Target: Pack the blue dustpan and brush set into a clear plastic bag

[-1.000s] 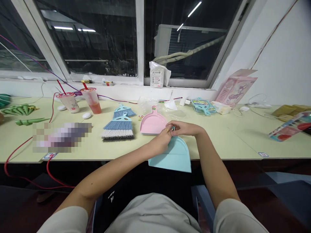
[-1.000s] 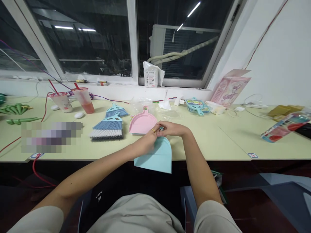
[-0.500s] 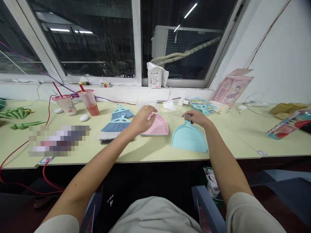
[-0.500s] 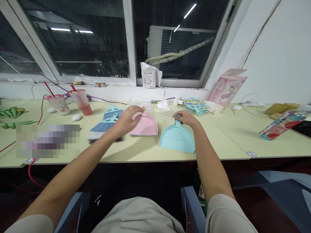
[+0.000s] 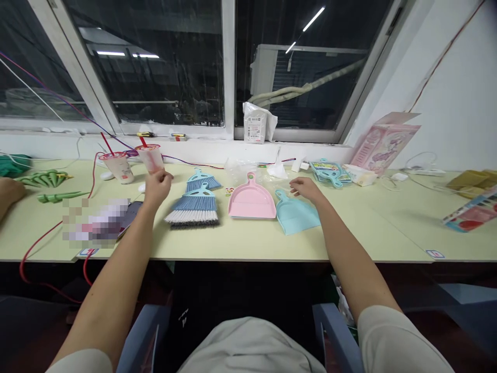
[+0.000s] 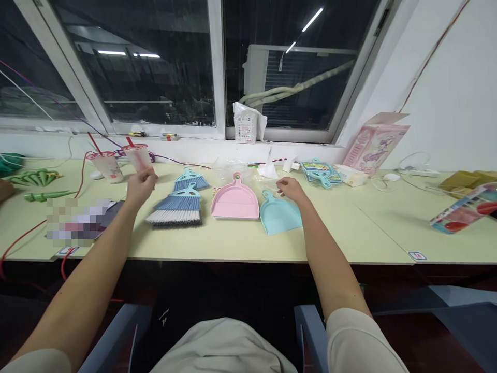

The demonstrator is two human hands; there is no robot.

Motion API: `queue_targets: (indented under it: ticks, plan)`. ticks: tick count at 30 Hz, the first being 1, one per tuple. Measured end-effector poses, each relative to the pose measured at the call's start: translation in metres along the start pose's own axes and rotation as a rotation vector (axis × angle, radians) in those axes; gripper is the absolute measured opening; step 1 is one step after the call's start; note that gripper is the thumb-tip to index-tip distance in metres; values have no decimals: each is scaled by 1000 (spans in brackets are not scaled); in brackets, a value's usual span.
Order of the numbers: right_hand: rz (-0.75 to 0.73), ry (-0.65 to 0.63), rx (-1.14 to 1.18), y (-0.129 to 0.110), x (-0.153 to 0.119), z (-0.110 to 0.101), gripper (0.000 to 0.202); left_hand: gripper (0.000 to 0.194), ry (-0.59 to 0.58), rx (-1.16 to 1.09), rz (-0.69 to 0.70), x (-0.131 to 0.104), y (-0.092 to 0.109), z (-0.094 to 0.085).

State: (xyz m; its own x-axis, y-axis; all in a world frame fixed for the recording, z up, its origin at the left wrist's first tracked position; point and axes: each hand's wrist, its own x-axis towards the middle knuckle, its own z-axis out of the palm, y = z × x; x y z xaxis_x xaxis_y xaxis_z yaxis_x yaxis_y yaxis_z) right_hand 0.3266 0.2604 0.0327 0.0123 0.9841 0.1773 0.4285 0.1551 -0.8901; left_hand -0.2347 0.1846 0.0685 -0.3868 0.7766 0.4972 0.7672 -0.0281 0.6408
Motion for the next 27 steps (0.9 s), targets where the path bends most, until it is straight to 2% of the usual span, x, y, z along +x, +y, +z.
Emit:
queue_targets:
  ticks: [3, 7, 10, 14, 21, 27]
  plan:
    - [1, 68, 22, 14, -2, -24, 5, 25, -40, -7, 24, -3, -13, 14]
    - [65, 235, -40, 37, -4, -43, 8, 22, -61, -77, -84, -7, -24, 26]
    - [147, 248, -114, 52, -3, -37, 8, 20, -95, -162, -176, -12, -31, 29]
    - [155, 242, -139, 64, 0, -25, 5, 20, -193, -251, -232, -17, -34, 33]
    - [146, 296, -29, 81, 5, -26, 5, 20, -237, -300, -263, -7, -46, 43]
    - [130, 330, 204, 88, 4, -29, 9, 23, -220, -244, -247, 0, -62, 54]
